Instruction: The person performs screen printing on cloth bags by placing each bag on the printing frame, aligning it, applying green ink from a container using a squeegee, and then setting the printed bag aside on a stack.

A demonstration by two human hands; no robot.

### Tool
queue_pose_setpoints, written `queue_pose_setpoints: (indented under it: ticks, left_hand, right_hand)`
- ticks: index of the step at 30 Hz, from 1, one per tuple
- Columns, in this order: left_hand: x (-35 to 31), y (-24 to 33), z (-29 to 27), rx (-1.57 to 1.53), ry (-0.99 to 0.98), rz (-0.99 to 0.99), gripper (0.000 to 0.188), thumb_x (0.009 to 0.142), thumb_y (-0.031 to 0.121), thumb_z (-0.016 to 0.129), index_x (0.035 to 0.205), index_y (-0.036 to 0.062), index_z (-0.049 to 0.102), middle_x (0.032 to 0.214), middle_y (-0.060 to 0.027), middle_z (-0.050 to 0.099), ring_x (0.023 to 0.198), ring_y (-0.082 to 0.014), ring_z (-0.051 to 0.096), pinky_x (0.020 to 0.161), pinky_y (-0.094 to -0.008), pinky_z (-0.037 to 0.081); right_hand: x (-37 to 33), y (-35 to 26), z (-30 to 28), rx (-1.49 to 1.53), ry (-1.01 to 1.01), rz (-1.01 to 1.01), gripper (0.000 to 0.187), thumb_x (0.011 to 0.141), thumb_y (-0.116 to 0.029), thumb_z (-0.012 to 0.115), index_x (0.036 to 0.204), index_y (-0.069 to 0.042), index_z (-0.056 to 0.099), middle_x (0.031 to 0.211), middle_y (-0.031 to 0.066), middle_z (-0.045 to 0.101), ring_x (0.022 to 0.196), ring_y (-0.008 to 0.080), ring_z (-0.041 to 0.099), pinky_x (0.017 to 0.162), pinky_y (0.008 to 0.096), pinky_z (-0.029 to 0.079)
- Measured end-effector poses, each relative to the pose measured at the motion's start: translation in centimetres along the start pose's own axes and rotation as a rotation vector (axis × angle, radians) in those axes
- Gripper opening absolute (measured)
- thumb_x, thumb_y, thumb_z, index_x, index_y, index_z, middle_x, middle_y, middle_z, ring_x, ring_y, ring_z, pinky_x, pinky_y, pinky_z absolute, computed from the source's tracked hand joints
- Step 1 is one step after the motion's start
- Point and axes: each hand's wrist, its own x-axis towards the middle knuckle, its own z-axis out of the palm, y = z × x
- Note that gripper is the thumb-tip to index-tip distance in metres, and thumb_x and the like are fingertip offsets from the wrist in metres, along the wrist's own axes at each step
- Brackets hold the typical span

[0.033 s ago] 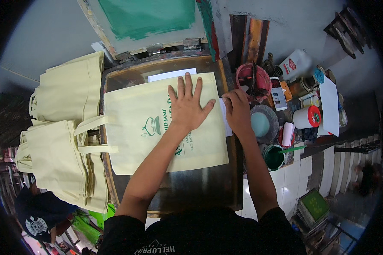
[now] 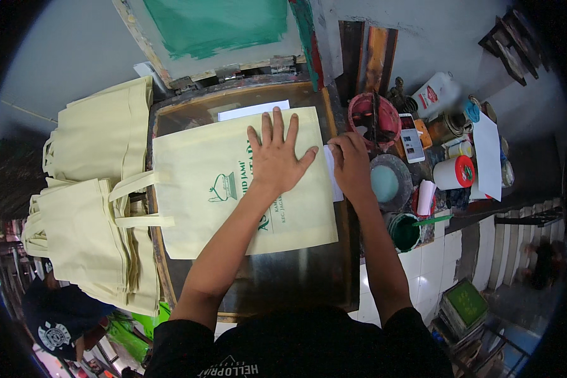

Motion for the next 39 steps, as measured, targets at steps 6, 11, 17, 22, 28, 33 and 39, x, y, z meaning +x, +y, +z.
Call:
queue_pose_setpoints:
  ticks: [6,11,17,22,28,33,39]
  left_hand:
    - [0.1,0.1,0.0,0.008,0.018,0.009,0.084,0.097,0.064,0.046,0.159,0.0091,0.035,0.166,-0.0278,0.023,0.152,-0.0478,0.022,0.118,-0.0692,0.017]
    - [-0.1,-0.1,0.1,0.024,0.025,0.001,0.084,0.097,0.065,0.046,0.159,0.0099,0.036,0.166,-0.0271,0.024,0.152,-0.0478,0.024,0.117,-0.0693,0.018]
    - [-0.2,-0.2,0.6,0.019,0.029,0.005,0.084,0.097,0.066,0.045,0.159,0.0094,0.036,0.166,-0.0272,0.024,0.152,-0.0475,0.024,0.117,-0.069,0.017]
    - [0.0,-0.2,0.5,0.012,0.035,0.004,0.086,0.097,0.067,0.045,0.158,0.0079,0.037,0.166,-0.0277,0.024,0.152,-0.0479,0.024,0.117,-0.0692,0.017]
    - [0.1,-0.2,0.4,0.013,0.031,0.01,0.086,0.097,0.067,0.045,0.159,0.0083,0.037,0.166,-0.0277,0.023,0.152,-0.048,0.023,0.117,-0.0692,0.017]
    - [0.1,-0.1,0.3,-0.001,0.032,0.005,0.086,0.096,0.066,0.047,0.159,0.0089,0.036,0.166,-0.0272,0.023,0.152,-0.0477,0.023,0.117,-0.0693,0.016]
    - [0.0,0.0,0.3,-0.004,0.033,0.002,0.085,0.096,0.065,0.048,0.16,0.0095,0.035,0.167,-0.0266,0.023,0.152,-0.0473,0.023,0.118,-0.0693,0.016]
  right_hand:
    - [-2.7,-0.6,-1.7,-0.012,0.017,-0.089,0.018,0.091,0.001,0.066,0.108,-0.002,0.062,0.111,0.0165,0.063,0.104,0.0369,0.06,0.087,0.0488,0.048]
    - [-6.4,-3.5,-5.2,0.09,0.091,-0.045,0.017,0.092,0.004,0.065,0.108,-0.002,0.06,0.114,0.0183,0.063,0.106,0.0356,0.062,0.091,0.0448,0.05]
    - [-8.4,-7.1,-10.7,0.247,0.235,-0.129,0.011,0.102,0.001,0.054,0.113,-0.001,0.053,0.113,0.019,0.065,0.103,0.0307,0.067,0.091,0.0414,0.053]
    - [-6.9,-7.0,-12.6,0.489,0.052,0.483,0.022,0.104,-0.01,0.059,0.124,-0.002,0.053,0.104,0.0147,0.067,0.092,0.0227,0.071,0.085,0.035,0.055]
    - [-1.2,-3.6,-6.9,0.381,-0.248,0.511,0.034,0.094,-0.008,0.069,0.127,-0.006,0.062,0.102,0.0138,0.067,0.095,0.0234,0.068,0.086,0.0353,0.052]
    - [0.6,-1.7,-3.7,0.244,-0.222,0.421,0.028,0.092,-0.011,0.071,0.12,-0.005,0.07,0.104,0.0166,0.068,0.093,0.0275,0.067,0.083,0.0368,0.051]
    - [1.3,-1.9,-2.9,0.126,-0.215,0.386,0.026,0.092,-0.012,0.072,0.117,-0.006,0.073,0.103,0.0178,0.069,0.092,0.0313,0.068,0.083,0.0398,0.052]
